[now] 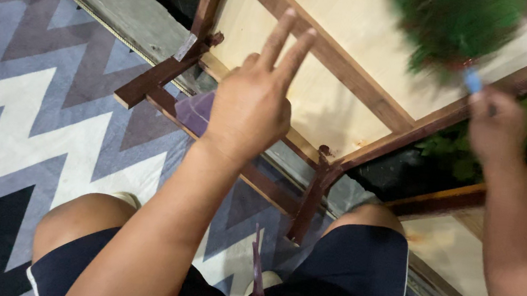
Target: The person uses a small brush to sweep dust off a wooden shelf and then wipes a reddish-brown board with a cloth. They pour water from a bottle onto the board and continue wiping it down.
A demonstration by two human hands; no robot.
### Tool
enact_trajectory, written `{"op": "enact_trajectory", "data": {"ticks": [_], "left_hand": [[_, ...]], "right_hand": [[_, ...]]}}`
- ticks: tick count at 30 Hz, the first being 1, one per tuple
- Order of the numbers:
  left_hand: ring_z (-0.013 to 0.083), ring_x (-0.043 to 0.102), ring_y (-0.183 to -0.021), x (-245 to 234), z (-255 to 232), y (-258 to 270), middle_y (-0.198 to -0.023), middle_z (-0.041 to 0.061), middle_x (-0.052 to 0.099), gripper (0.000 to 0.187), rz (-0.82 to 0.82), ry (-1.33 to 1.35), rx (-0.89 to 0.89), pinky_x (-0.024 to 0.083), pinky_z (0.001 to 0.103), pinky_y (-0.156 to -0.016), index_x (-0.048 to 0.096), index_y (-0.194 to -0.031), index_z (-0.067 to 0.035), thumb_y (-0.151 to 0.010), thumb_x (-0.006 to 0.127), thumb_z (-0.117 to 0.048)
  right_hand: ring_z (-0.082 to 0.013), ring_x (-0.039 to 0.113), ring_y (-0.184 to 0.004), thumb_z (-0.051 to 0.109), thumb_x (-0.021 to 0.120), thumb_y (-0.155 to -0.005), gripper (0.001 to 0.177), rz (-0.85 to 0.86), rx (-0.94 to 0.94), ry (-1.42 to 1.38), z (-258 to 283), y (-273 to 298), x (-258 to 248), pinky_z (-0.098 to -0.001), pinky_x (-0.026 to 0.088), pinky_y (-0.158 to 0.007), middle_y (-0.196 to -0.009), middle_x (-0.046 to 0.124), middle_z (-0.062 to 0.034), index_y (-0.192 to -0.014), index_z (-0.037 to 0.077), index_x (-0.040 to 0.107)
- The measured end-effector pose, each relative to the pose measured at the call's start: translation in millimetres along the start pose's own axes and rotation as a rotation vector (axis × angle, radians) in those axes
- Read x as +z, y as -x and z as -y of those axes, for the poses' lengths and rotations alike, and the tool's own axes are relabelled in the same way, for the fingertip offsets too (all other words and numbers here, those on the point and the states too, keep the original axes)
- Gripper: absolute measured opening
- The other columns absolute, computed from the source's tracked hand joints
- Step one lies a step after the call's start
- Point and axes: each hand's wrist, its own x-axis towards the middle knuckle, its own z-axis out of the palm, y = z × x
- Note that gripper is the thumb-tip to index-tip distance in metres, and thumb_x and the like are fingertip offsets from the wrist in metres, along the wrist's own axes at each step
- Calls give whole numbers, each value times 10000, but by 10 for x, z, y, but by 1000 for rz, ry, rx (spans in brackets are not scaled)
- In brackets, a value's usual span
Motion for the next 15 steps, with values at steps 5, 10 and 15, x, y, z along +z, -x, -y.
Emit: {"op": "enact_trajectory", "data": {"ticks": [5,10,15], "left_hand": [[293,690,-923,65,-200,-23,-1666,154,311,952,101,9,83,605,402,-726,378,-1580,-153,-681,649,-1],[280,680,-857,150,-435,-41,-1657,178,288,987,218,63,142,606,396,-686,361,-1579,-158,-653,659,4],[286,684,-882,199,-703,8,-1653,166,343,897,185,131,227,600,405,-701,420,-1551,-180,-701,674,-48]], "right_hand": [[-239,624,-701,281,733,-1045,255,122,92,201,-270,200,21,-418,491,-659,-822,685,-147,-1260,152,776],[-198,646,-800,271,613,-1114,243,-170,-47,188,-835,196,-161,-375,507,-726,-924,703,-100,-1265,121,731],[-203,595,-681,332,750,-1082,278,21,124,355,-1121,424,-149,-391,485,-629,-818,691,-138,-1298,159,781]]}}
